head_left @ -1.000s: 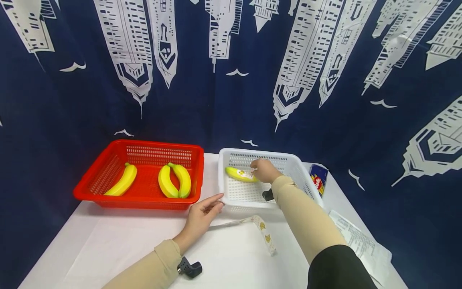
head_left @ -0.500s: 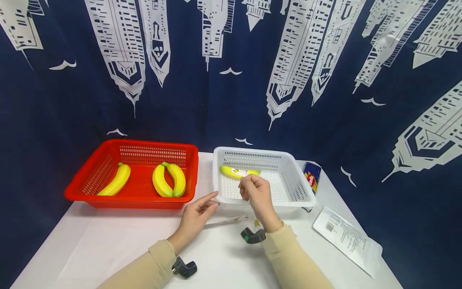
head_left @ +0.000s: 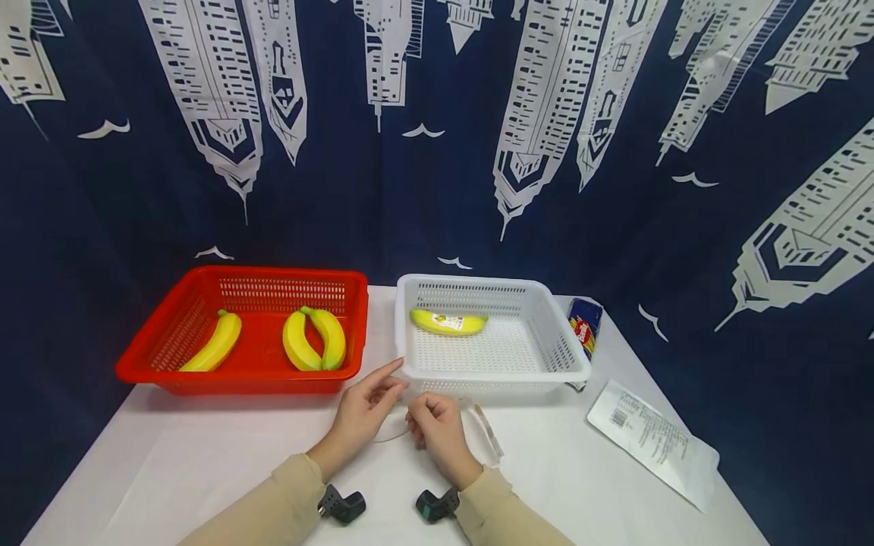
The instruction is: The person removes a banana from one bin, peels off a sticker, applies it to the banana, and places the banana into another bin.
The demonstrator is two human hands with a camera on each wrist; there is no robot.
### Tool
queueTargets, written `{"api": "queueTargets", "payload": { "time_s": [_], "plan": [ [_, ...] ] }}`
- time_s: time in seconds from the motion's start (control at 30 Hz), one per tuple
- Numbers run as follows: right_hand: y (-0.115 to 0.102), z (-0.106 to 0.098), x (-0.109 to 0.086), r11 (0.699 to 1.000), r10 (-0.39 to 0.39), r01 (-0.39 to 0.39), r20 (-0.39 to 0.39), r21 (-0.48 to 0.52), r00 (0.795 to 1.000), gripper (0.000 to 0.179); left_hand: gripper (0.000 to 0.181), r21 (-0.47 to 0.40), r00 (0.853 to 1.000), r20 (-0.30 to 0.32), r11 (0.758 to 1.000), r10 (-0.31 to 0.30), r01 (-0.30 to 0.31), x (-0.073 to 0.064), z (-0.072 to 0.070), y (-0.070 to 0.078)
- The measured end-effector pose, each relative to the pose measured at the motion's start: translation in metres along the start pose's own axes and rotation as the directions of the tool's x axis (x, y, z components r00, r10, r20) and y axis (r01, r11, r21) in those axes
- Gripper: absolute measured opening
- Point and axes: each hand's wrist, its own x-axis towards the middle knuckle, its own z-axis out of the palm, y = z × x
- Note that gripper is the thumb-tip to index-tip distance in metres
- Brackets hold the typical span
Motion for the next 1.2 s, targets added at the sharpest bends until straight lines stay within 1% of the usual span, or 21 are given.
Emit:
{"api": "queueTargets", "payload": {
  "time_s": [0.03, 0.13, 0.17, 0.23, 0.27, 0.33, 0.37, 0.4, 0.47, 0.53, 0.57, 0.6, 0.67, 0.7, 0.8, 0.9, 0.97, 1.0, 1.1, 1.13, 1.2],
  "plan": [
    [0.000, 0.000, 0.000, 1.000, -0.003, 0.003, 0.006, -0.002, 1.000, 0.027, 0.046, 0.010, 1.000, -0.006, 1.000, 0.011, -0.011, -0.002, 0.000, 0.001],
    [-0.002, 0.001, -0.002, 1.000, -0.019, 0.019, 0.031, -0.009, 0.999, 0.027, 0.041, 0.068, 0.996, -0.026, 0.994, 0.088, -0.086, -0.007, -0.002, 0.007],
    [-0.003, 0.001, -0.003, 1.000, -0.027, 0.027, 0.039, -0.010, 0.999, 0.027, 0.037, 0.095, 0.991, -0.030, 0.988, 0.127, -0.124, -0.008, -0.005, 0.011],
    [-0.004, 0.002, -0.004, 0.999, -0.029, 0.030, 0.046, -0.016, 0.999, 0.027, 0.030, 0.151, 0.975, -0.038, 0.965, 0.221, -0.213, -0.010, -0.015, 0.023],
    [-0.004, 0.002, -0.005, 0.999, -0.029, 0.030, 0.048, -0.018, 0.998, 0.028, 0.027, 0.184, 0.963, -0.048, 0.950, 0.265, -0.252, -0.011, -0.022, 0.030],
    [-0.005, 0.004, -0.005, 1.000, -0.024, 0.024, 0.044, -0.020, 0.999, 0.028, 0.024, 0.261, 0.937, -0.081, 0.915, 0.339, -0.309, -0.011, -0.042, 0.043],
    [-0.005, 0.005, -0.006, 0.999, -0.022, 0.023, 0.041, -0.023, 0.999, 0.028, 0.023, 0.310, 0.919, -0.103, 0.891, 0.380, -0.333, -0.010, -0.053, 0.047],
    [-0.006, 0.005, -0.006, 1.000, -0.017, 0.018, 0.037, -0.026, 0.999, 0.028, 0.024, 0.364, 0.904, -0.123, 0.866, 0.409, -0.342, -0.010, -0.065, 0.048],
    [-0.007, 0.006, -0.006, 1.000, -0.018, 0.019, 0.031, -0.022, 0.999, 0.027, 0.023, 0.482, 0.884, -0.165, 0.817, 0.438, -0.315, -0.010, -0.090, 0.045],
    [-0.008, 0.006, -0.006, 1.000, -0.022, 0.022, 0.031, -0.019, 0.999, 0.027, 0.024, 0.583, 0.870, -0.190, 0.765, 0.456, -0.274, -0.010, -0.114, 0.036],
    [-0.009, 0.006, -0.007, 0.999, -0.028, 0.029, 0.036, -0.019, 0.999, 0.027, 0.025, 0.621, 0.865, -0.197, 0.742, 0.461, -0.253, -0.011, -0.124, 0.030],
    [-0.009, 0.006, -0.007, 0.999, -0.038, 0.039, 0.042, -0.018, 0.998, 0.027, 0.026, 0.647, 0.869, -0.200, 0.727, 0.453, -0.230, -0.012, -0.132, 0.025],
    [-0.009, 0.006, -0.007, 0.998, -0.059, 0.059, 0.064, -0.012, 0.996, 0.028, 0.028, 0.678, 0.875, -0.203, 0.708, 0.439, -0.197, -0.015, -0.143, 0.016],
    [-0.009, 0.006, -0.007, 0.997, -0.069, 0.070, 0.076, -0.013, 0.995, 0.029, 0.029, 0.688, 0.880, -0.198, 0.701, 0.432, -0.189, -0.016, -0.146, 0.014],
    [-0.010, 0.005, -0.008, 0.996, -0.083, 0.084, 0.096, -0.007, 0.992, 0.030, 0.029, 0.700, 0.898, -0.168, 0.691, 0.407, -0.183, -0.018, -0.147, 0.010],
    [-0.013, 0.008, -0.008, 0.997, -0.075, 0.074, 0.115, 0.011, 0.991, 0.027, 0.031, 0.695, 0.909, -0.148, 0.695, 0.389, -0.184, -0.019, -0.147, 0.010],
    [-0.018, 0.013, -0.007, 0.998, -0.058, 0.058, 0.133, 0.005, 0.989, 0.024, 0.034, 0.689, 0.914, -0.147, 0.702, 0.379, -0.180, -0.020, -0.147, 0.009],
    [-0.021, 0.017, -0.006, 0.999, -0.042, 0.043, 0.143, -0.002, 0.989, 0.024, 0.036, 0.687, 0.916, -0.146, 0.705, 0.374, -0.178, -0.020, -0.147, 0.009],
    [-0.032, 0.032, 0.000, 1.000, 0.010, -0.005, 0.173, -0.028, 0.985, 0.024, 0.038, 0.691, 0.922, -0.142, 0.703, 0.360, -0.168, -0.020, -0.149, 0.009],
    [-0.035, 0.038, 0.003, 0.999, 0.037, -0.034, 0.174, -0.025, 0.984, 0.024, 0.039, 0.692, 0.922, -0.142, 0.702, 0.359, -0.166, -0.020, -0.150, 0.008],
    [-0.041, 0.051, 0.010, 0.996, 0.087, -0.089, 0.149, 0.011, 0.985, 0.026, 0.038, 0.694, 0.924, -0.138, 0.701, 0.357, -0.167, -0.019, -0.150, 0.007]
  ]
}}
